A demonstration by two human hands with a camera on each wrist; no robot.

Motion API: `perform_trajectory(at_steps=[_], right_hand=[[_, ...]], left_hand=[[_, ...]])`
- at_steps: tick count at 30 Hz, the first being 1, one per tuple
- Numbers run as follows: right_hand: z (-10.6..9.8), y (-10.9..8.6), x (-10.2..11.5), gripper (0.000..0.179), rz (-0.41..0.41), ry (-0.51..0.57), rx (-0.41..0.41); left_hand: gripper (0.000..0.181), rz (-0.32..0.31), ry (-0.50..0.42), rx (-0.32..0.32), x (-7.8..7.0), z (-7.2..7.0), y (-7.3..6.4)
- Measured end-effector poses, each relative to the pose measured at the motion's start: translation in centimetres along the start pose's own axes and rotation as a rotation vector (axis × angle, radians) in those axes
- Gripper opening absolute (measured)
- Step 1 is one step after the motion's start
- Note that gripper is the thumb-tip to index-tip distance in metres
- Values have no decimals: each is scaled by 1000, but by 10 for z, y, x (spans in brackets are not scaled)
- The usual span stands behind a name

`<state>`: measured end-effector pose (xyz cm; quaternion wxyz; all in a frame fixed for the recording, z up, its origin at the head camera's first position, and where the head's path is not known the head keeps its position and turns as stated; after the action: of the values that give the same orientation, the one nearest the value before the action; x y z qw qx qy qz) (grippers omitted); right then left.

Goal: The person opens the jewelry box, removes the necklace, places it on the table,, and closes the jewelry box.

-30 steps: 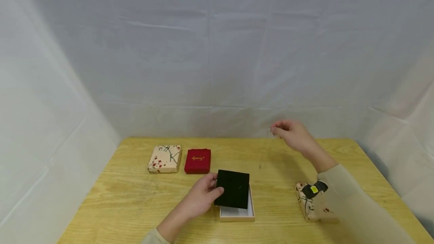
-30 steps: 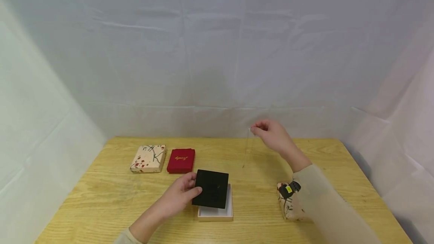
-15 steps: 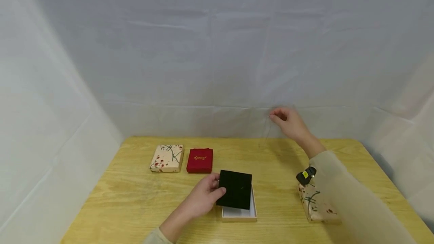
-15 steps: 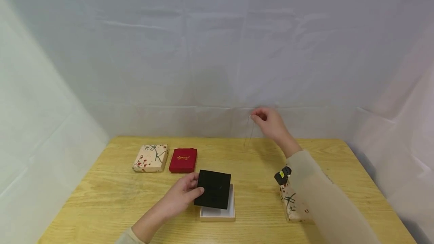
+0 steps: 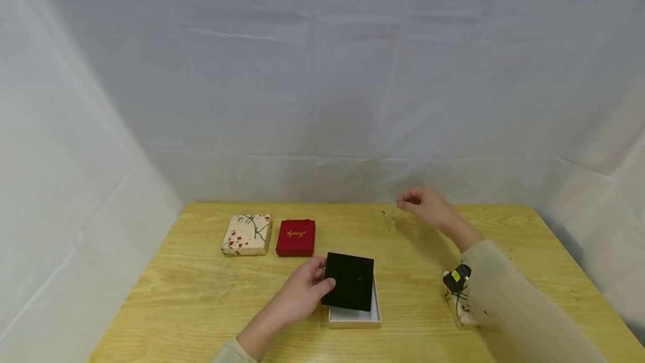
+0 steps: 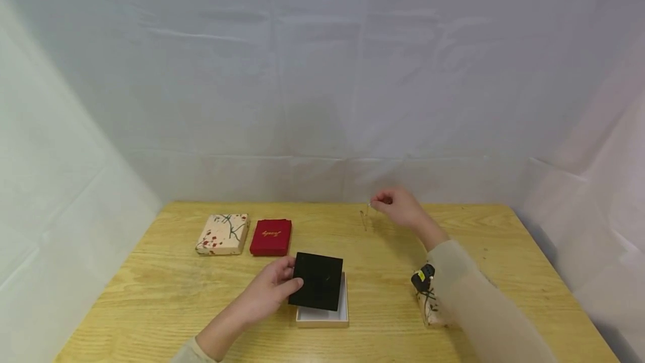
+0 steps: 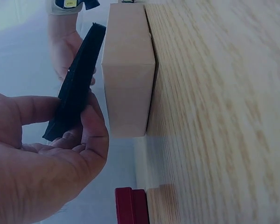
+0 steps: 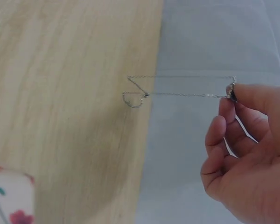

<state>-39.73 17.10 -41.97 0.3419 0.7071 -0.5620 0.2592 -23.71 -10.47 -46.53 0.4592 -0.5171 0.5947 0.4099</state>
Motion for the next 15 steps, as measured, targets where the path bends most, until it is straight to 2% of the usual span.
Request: perform_trajectory(at_steps=[7, 15], right_hand=[[13, -8, -2, 22, -60, -3, 74], [26, -17, -9, 15, -84, -11, 154]], left_hand=[[44, -1, 11, -13, 1, -2, 0], [43, -3, 37, -14, 0, -1, 1]])
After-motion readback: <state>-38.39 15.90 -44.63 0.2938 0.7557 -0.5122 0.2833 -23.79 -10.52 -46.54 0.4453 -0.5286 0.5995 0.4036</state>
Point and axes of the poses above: each hand's wrist, its own y-axis towards the middle knuckle, its own z-axis out of the palm, x = y × z, the point moved 8 cm from there along y, towards the middle knuckle, and after that the axes turned 15 degrees about -x, right-handed, at the moved point
